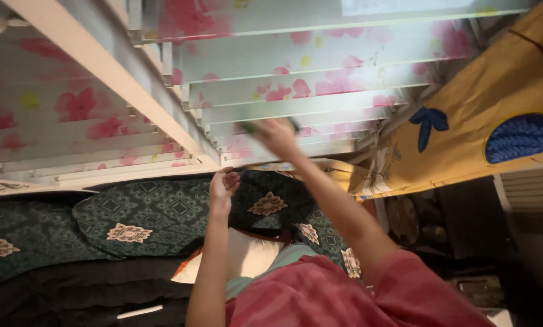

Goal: Cleaning glass louvered windows using a green cloth.

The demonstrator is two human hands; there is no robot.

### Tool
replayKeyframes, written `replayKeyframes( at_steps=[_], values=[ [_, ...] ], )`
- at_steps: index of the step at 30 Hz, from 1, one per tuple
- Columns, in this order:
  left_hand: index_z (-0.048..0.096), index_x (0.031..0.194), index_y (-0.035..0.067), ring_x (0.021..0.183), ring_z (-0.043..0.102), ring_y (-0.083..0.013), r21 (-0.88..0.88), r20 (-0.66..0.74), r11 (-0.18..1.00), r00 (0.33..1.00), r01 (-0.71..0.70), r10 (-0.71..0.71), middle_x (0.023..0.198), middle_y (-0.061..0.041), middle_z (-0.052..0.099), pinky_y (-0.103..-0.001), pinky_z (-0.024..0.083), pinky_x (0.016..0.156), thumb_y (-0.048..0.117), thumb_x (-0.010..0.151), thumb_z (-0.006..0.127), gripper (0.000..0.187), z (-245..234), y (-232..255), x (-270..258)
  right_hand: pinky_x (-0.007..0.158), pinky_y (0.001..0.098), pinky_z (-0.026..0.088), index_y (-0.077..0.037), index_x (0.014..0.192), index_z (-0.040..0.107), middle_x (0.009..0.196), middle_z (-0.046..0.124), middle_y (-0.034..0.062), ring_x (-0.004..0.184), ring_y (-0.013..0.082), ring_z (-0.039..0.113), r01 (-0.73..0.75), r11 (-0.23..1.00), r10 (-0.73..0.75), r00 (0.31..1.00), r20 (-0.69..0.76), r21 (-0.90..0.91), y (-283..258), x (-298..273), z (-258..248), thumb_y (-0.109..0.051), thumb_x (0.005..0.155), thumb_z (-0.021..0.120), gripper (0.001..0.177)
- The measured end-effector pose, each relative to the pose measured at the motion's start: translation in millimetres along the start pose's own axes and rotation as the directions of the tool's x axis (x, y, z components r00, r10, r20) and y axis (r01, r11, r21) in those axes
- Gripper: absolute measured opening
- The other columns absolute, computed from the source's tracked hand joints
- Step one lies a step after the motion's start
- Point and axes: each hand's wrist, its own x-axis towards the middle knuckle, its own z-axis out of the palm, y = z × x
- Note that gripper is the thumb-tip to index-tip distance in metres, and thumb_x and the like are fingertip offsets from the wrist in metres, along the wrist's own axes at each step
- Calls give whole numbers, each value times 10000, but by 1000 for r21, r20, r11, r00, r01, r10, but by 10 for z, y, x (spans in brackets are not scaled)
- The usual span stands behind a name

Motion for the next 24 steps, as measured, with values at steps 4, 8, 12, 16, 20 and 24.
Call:
replayKeyframes(
  at_steps=[4, 8, 12, 16, 20, 24],
  values=[
    [666, 1204, 85, 891, 689, -183, 2, 41, 1000, 999, 25, -25, 974, -48, 718, -338, 549, 791, 223, 973, 500, 316, 128, -42, 89, 936, 464, 535, -121, 857, 716, 950, 735, 85, 952, 277, 690, -277, 957, 288, 947, -146, 87, 1543, -553, -276, -172, 992, 559, 214],
    [661, 1214, 98, 887, 679, -172, 14, 71, 999, 997, 35, -36, 966, -37, 710, -330, 545, 793, 213, 965, 502, 316, 352, -58, 87, 888, 541, 489, -46, 988, 733, 953, 697, 220, 964, 405, 638, -289, 950, 230, 902, -364, -116, 2087, -781, -1051, -373, 1030, 672, 335],
    [657, 1198, 92, 882, 682, -188, -31, 94, 998, 995, 48, -45, 962, -52, 711, -350, 563, 795, 228, 972, 491, 311, 351, -156, 98, 1099, 616, 388, -17, 1122, 720, 947, 700, 212, 1023, 386, 654, -335, 827, 149, 905, -398, -452, 2533, -907, -851, -420, 1142, 571, 431],
    [678, 1203, 100, 890, 679, -180, -46, 33, 997, 997, 66, -65, 973, -48, 711, -332, 545, 786, 263, 999, 499, 316, 242, -201, 56, 934, 612, 411, -67, 1231, 736, 970, 701, 196, 928, 387, 635, -195, 810, -51, 916, -398, -553, 2012, -646, -483, -323, 1082, 560, 344],
    [666, 1197, 107, 903, 687, -189, -79, 19, 996, 999, 39, -37, 991, -57, 727, -336, 545, 785, 260, 987, 492, 313, 89, -190, 39, 950, 557, 439, -58, 1147, 697, 1056, 689, 193, 979, 369, 642, -160, 941, 14, 899, -437, -299, 1014, -250, 126, -249, 986, 601, 267],
    [670, 1205, 95, 906, 685, -187, -83, 26, 996, 999, 26, -24, 994, -59, 719, -333, 548, 786, 247, 982, 494, 322, 144, -65, 72, 925, 542, 433, -34, 1166, 677, 1095, 684, 223, 1039, 421, 614, -19, 999, 0, 913, -408, -41, 151, -16, 334, -213, 960, 639, 276]
  ],
)
